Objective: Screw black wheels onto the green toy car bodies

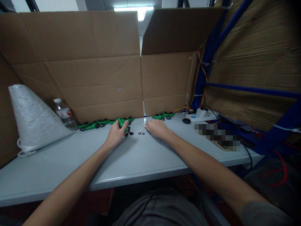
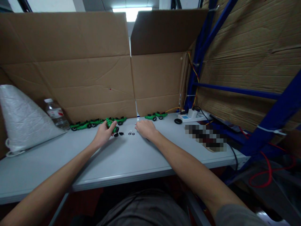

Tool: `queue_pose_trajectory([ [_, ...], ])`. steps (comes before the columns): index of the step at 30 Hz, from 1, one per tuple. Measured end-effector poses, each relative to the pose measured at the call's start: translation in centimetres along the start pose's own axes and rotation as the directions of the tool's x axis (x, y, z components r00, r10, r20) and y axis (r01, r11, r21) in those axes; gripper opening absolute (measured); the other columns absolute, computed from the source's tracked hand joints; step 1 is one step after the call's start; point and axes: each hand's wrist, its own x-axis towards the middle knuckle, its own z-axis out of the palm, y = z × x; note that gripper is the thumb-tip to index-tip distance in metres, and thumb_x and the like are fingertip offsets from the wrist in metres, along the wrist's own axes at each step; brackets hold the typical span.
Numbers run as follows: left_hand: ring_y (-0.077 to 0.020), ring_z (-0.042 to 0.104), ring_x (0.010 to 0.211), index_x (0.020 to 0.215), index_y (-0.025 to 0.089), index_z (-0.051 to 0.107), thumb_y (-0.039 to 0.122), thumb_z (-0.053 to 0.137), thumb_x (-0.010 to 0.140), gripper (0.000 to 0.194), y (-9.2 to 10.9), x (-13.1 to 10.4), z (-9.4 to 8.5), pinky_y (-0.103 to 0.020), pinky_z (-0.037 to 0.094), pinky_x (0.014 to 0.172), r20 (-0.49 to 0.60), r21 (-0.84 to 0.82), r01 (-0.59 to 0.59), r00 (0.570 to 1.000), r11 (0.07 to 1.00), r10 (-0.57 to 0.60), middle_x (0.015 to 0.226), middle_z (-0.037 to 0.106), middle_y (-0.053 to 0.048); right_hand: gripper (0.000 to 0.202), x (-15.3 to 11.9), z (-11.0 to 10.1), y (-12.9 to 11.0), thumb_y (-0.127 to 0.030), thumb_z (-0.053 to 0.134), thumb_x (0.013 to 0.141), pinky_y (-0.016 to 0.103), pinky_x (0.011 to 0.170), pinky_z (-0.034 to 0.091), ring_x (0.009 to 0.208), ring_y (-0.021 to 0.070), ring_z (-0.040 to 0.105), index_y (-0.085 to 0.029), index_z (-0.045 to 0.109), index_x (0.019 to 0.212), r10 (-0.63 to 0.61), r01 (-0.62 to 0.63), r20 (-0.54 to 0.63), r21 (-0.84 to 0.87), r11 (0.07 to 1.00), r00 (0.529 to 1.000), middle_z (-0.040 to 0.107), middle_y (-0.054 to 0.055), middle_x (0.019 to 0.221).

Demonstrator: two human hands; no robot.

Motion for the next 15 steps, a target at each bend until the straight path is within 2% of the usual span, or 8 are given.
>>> queue_pose_trajectory([
  [4, -0.0162, 0.055, 0.055, 0.083, 0.021, 0.055, 0.069, 0.061, 0.09, 0.048, -0.2, 0.0, 0.2, -0.028, 0.038, 0.056, 0.043, -0.03, 0.022, 0.999, 0.999, -0.021, 0.059, 0.062, 0.001, 0.049, 0.1, -0.2, -0.3, -0.041, 0.03, 0.111, 0.038, 0.09, 0.051, 0.112, 0.0328, 0.071, -0.013, 0.064, 0.133, 0.063, -0.06, -0.043, 0.055, 0.997, 0.997, 0.074, 0.022, 0.121],
  [8, -0.0136, 0.052, 0.052, 0.09, 0.02, 0.055, 0.069, 0.063, 0.088, 0.05, -0.1, 0.0, 0.6, -0.026, 0.037, 0.052, 0.128, -0.143, 0.075, 0.99, 0.987, -0.057, 0.061, 0.062, 0.002, 0.044, 0.2, -0.4, -0.8, -0.039, 0.029, 0.112, 0.034, 0.089, 0.047, 0.112, 0.0295, 0.07, -0.016, 0.062, 0.13, 0.048, -0.036, -0.082, 0.141, 0.989, 0.995, 0.073, 0.018, 0.126],
  [12, -0.0124, 0.052, 0.053, 0.089, 0.019, 0.054, 0.071, 0.066, 0.085, 0.054, 0.5, -0.3, 0.8, -0.024, 0.036, 0.048, 0.228, -0.253, 0.186, 0.965, 0.949, -0.128, 0.067, 0.063, -0.001, 0.039, 0.1, -0.2, -1.8, -0.046, 0.035, 0.111, 0.029, 0.079, 0.041, 0.101, 0.0236, 0.069, -0.019, 0.062, 0.117, -0.025, 0.083, -0.193, 0.3, 0.95, 0.981, 0.075, 0.012, 0.115],
  [15, -0.0129, 0.054, 0.057, 0.086, 0.017, 0.057, 0.072, 0.065, 0.085, 0.056, 1.1, -0.5, 0.8, -0.024, 0.038, 0.048, 0.303, -0.351, 0.208, 0.948, 0.913, -0.099, 0.073, 0.063, -0.003, 0.037, 0.1, 0.4, -2.7, -0.051, 0.04, 0.11, 0.027, 0.071, 0.036, 0.085, 0.0193, 0.066, -0.02, 0.06, 0.11, -0.094, 0.223, -0.296, 0.439, 0.87, 0.95, 0.074, 0.006, 0.096],
])
